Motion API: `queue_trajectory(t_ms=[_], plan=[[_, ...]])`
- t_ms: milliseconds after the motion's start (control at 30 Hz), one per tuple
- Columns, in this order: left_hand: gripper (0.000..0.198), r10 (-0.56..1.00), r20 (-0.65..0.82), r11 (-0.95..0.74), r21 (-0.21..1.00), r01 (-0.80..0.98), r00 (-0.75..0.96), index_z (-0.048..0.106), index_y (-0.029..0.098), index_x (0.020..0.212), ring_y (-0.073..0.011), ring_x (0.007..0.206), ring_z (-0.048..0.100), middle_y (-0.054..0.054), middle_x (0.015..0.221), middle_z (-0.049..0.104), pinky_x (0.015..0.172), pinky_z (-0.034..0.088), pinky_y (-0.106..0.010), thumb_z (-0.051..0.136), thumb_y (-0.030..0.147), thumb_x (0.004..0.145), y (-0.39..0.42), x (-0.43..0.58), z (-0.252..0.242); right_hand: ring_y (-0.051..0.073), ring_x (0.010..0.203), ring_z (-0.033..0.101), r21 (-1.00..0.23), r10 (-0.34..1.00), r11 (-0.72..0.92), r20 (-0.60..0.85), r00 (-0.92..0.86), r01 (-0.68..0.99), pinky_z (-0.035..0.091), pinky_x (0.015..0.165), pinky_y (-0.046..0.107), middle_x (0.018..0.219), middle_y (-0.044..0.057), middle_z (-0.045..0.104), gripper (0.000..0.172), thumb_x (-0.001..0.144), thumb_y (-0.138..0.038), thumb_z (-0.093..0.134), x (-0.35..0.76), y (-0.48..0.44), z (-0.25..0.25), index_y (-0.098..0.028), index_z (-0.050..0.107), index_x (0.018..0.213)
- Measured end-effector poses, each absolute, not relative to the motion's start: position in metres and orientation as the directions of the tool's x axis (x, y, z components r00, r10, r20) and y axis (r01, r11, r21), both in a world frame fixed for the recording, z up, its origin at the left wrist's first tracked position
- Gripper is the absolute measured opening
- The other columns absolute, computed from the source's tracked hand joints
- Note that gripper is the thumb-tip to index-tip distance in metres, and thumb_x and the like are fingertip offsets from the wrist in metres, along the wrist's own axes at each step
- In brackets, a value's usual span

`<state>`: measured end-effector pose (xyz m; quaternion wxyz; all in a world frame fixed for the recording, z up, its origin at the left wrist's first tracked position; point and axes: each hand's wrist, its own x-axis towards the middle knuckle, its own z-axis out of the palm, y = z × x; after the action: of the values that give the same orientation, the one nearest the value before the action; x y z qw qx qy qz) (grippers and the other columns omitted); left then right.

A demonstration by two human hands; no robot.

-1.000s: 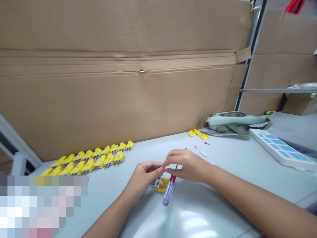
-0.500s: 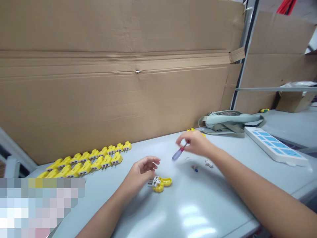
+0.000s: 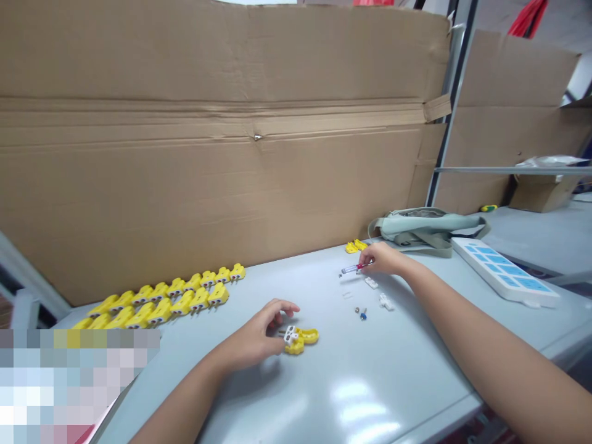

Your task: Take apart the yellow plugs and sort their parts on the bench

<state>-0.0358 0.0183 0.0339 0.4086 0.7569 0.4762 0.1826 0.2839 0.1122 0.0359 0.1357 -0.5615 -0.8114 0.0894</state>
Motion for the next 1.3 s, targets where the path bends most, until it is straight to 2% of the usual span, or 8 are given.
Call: queue_trajectory(t_ms=[167,333,467,600,733,1000,1133,1300], plan=[[0.051,0.789,-0.088,-0.404,0.672,0.621,0.609,0.058,0.025,0.108,-0.0229,0.104,0.045,-0.005,0.113,0.048,0.089,0.036,-0.033,0.052,0.012,0.059,0.009,-0.03,0.036,0.018,0.072,0.06,-0.319,0.927,0.374,0.118,-0.355,0.871,0.04,0.062,0.024,0.077,0.004,0.069,0.013,0.067,-0.022,0.061,0.285,0.112,0.036,-0.017,0.07,0.076],[0.028,0.846,-0.003,-0.4,0.658,0.638,0.533,0.064,0.02,0.091,-0.0168,0.074,0.052,-0.003,0.094,0.057,0.069,0.042,-0.027,0.057,0.021,0.064,0.01,-0.026,0.032,0.017,0.072,0.058,-0.385,0.906,0.423,0.174,-0.386,0.82,0.04,0.06,0.024,0.085,0.004,0.067,0.026,0.077,-0.037,0.055,0.265,0.097,0.05,-0.019,0.066,0.092],[0.022,0.959,0.07,-0.223,0.78,0.584,0.273,0.057,0.018,0.082,-0.0167,0.063,0.055,0.0,0.072,0.058,0.061,0.041,-0.027,0.062,0.032,0.066,0.02,-0.027,0.026,0.016,0.075,0.056,-0.421,0.828,0.557,0.216,-0.517,0.716,0.04,0.066,0.025,0.09,0.006,0.063,0.025,0.085,-0.029,0.045,0.221,0.069,0.052,-0.019,0.063,0.098],[0.028,0.989,0.087,-0.062,0.978,0.2,-0.119,0.047,0.019,0.073,-0.0182,0.066,0.061,-0.001,0.071,0.062,0.062,0.044,-0.028,0.07,0.028,0.06,0.033,-0.033,0.025,0.015,0.07,0.055,-0.381,0.775,0.615,0.128,-0.619,0.691,0.039,0.062,0.024,0.091,0.008,0.057,0.024,0.085,-0.021,0.044,0.176,0.037,0.036,-0.019,0.065,0.095],[0.03,0.935,0.015,-0.049,0.995,-0.087,-0.354,0.043,0.02,0.075,-0.0156,0.066,0.063,-0.001,0.068,0.062,0.065,0.049,-0.028,0.07,0.018,0.064,0.038,-0.039,0.029,0.012,0.061,0.052,-0.39,0.742,0.646,0.123,-0.659,0.656,0.034,0.053,0.022,0.09,0.006,0.056,0.022,0.084,-0.019,0.045,0.154,0.025,0.014,-0.018,0.065,0.09],[0.008,0.977,-0.154,0.078,0.903,-0.423,-0.15,0.052,0.014,0.073,-0.0161,0.069,0.068,-0.005,0.075,0.065,0.075,0.055,-0.03,0.057,0.01,0.077,0.026,-0.029,0.038,0.015,0.074,0.056,-0.332,0.652,0.755,0.285,-0.702,0.566,0.04,0.067,0.025,0.081,0.008,0.061,0.021,0.085,-0.016,0.046,0.143,0.034,0.004,-0.016,0.067,0.088],[0.012,0.988,-0.139,0.103,0.91,-0.401,-0.062,0.051,0.015,0.069,-0.0171,0.068,0.068,0.0,0.067,0.06,0.071,0.055,-0.029,0.062,0.017,0.076,0.02,-0.022,0.037,0.016,0.075,0.056,-0.403,0.737,0.675,0.346,-0.58,0.618,0.041,0.068,0.027,0.08,0.007,0.062,0.018,0.081,-0.029,0.054,0.153,0.032,0.02,-0.016,0.066,0.085],[0.023,0.97,-0.096,0.152,0.956,-0.251,0.222,0.049,0.017,0.073,-0.0122,0.061,0.06,0.001,0.065,0.058,0.066,0.049,-0.026,0.066,0.031,0.073,0.011,-0.013,0.035,0.015,0.072,0.051,-0.494,0.747,0.662,0.501,-0.438,0.564,0.041,0.065,0.026,0.089,0.007,0.059,0.039,0.071,-0.042,0.063,0.164,0.029,0.04,-0.015,0.057,0.099]])
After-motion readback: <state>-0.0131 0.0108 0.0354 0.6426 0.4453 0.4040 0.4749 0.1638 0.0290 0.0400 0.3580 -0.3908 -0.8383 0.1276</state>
